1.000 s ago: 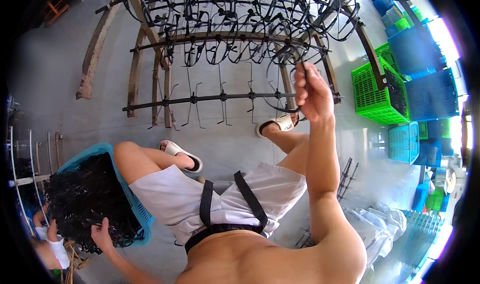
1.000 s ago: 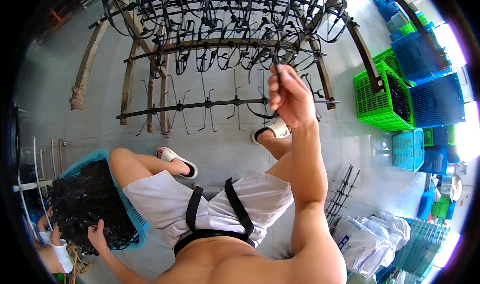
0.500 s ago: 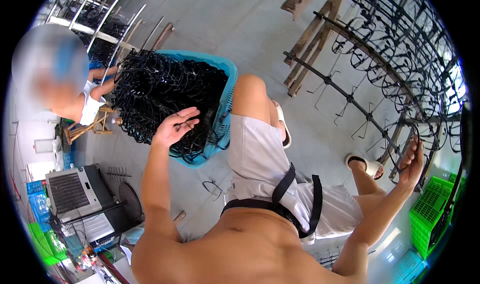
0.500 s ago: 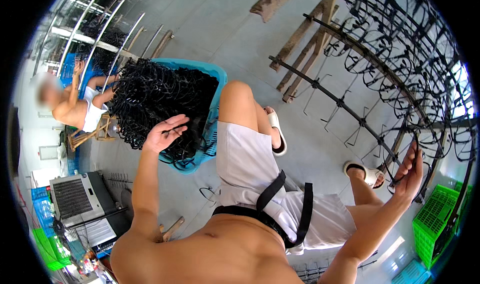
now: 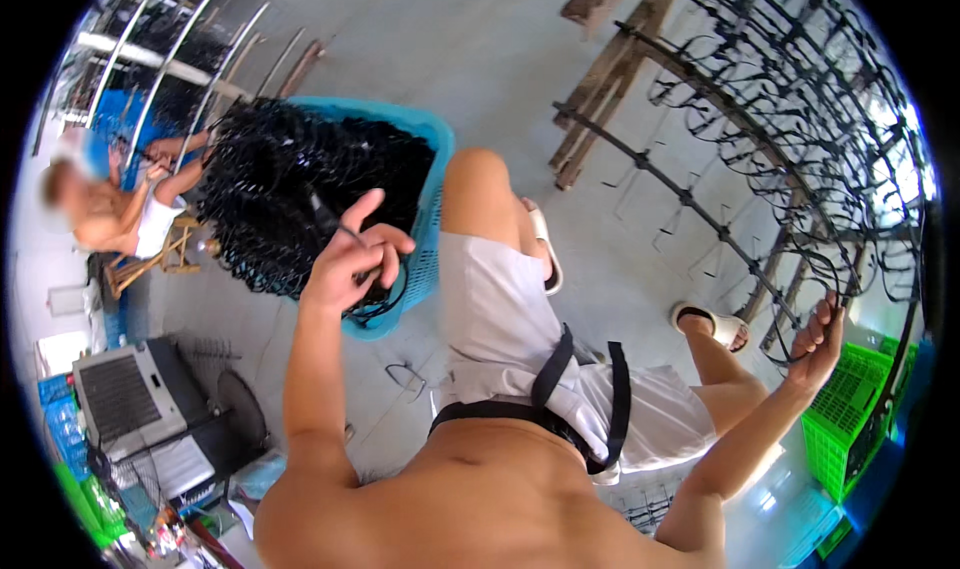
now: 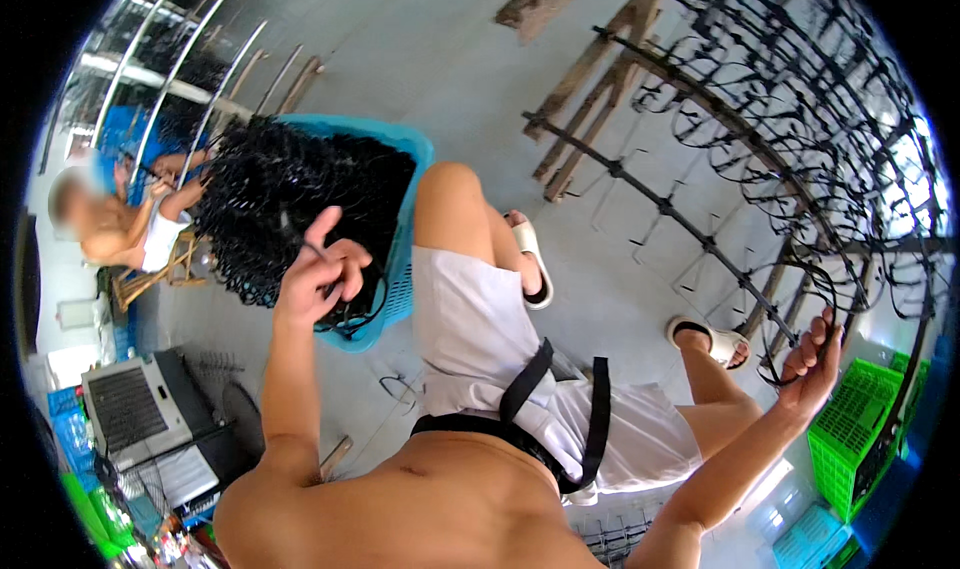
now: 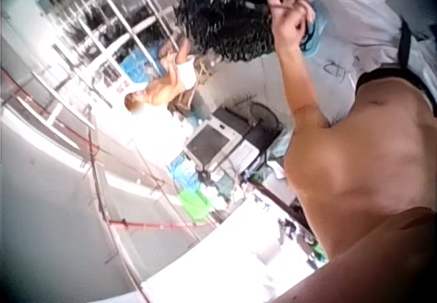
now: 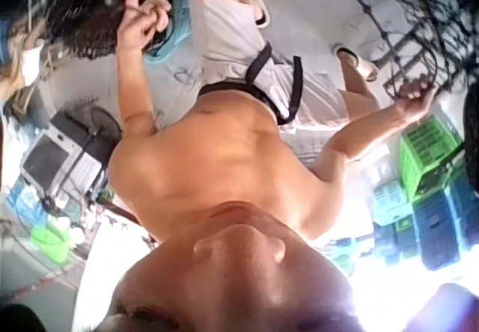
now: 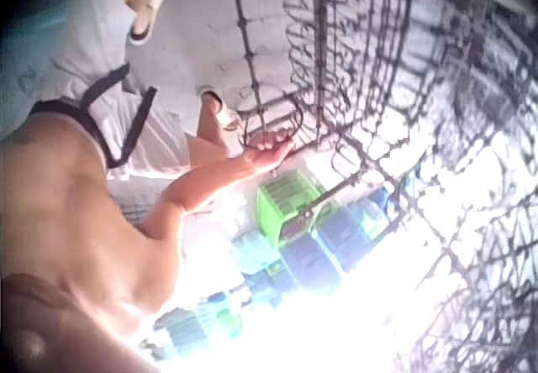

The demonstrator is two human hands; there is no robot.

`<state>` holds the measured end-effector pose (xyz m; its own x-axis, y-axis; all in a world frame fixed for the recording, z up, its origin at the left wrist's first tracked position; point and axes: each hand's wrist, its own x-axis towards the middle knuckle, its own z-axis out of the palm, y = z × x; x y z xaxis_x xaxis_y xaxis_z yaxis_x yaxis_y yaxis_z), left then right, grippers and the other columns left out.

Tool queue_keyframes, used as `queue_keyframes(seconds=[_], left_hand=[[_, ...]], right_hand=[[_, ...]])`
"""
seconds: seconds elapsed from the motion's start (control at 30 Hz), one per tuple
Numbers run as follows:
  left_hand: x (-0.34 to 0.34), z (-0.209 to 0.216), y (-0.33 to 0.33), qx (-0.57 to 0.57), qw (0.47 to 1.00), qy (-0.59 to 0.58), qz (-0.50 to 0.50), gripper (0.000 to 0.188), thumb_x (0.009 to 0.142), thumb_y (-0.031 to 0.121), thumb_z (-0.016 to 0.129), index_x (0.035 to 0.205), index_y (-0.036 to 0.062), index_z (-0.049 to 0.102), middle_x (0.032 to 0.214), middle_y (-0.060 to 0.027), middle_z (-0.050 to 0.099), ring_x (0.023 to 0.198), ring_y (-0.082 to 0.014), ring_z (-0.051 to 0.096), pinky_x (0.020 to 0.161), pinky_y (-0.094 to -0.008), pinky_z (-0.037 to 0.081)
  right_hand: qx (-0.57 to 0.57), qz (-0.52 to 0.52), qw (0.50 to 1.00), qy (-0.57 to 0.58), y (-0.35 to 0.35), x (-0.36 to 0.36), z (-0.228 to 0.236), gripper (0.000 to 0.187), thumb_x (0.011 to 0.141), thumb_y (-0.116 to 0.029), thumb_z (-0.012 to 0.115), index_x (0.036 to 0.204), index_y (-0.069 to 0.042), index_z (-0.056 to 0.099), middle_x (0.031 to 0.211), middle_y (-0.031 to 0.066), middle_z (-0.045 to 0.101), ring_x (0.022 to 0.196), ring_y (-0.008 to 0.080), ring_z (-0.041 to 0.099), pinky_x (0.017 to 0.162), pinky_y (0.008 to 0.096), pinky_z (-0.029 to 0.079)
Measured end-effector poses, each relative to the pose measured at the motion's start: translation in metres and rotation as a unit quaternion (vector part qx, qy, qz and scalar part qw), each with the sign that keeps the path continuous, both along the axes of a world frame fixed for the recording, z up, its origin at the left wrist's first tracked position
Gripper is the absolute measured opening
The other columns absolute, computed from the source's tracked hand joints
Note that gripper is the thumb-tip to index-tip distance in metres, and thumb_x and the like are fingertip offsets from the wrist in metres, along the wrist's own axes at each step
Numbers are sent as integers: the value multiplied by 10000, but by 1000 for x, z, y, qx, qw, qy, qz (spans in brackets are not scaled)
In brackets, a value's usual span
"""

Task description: The person repeatedly picks up black wire loops from a blue basket and attaches them to a metal rack structure. The person works continuously, handling the wire loops one at a time and securing them to the rack.

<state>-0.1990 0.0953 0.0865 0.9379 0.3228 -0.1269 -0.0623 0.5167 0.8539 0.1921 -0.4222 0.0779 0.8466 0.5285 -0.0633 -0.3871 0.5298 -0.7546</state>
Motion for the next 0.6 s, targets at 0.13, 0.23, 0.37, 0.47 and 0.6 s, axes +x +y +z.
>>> queue_keyframes(seconds=[0.13,0.23,0.37,0.47,0.6], left_hand=[[67,-11,-55,169,974,-115,-99,372,722,-58,599,1063,81,656,850,-101,575,689,-131,461,588,-237,356],[132,-5,-133,241,960,-100,-97,191,690,-78,620,816,43,698,725,-24,524,624,-89,416,570,-217,307],[187,1,-222,370,902,-161,-156,412,779,-14,589,1188,38,589,941,-76,598,634,-68,496,560,-198,412],[218,15,-287,435,872,-198,-111,461,804,89,647,1243,29,520,1050,-149,587,748,-229,610,618,-306,495],[230,2,-316,465,838,-182,-222,442,809,71,630,1221,-14,491,1150,-210,532,937,-372,592,735,-354,517]], right_hand=[[72,-61,994,51,12,-1,5,286,1008,-193,400,1184,19,474,731,-56,336,448,-11,202,321,129,170],[-4,-48,996,71,31,-11,21,319,970,-259,497,1200,-38,511,764,-78,440,503,-9,282,380,135,187],[-82,-93,985,117,55,-34,40,322,966,-275,493,1158,-18,522,775,-15,553,532,46,455,411,167,359],[34,-64,987,146,61,-58,49,291,981,-196,441,1158,29,491,754,69,564,488,120,507,373,242,409],[56,-93,994,30,51,-68,50,288,971,-177,448,1153,44,479,765,87,563,485,151,510,374,256,419]])
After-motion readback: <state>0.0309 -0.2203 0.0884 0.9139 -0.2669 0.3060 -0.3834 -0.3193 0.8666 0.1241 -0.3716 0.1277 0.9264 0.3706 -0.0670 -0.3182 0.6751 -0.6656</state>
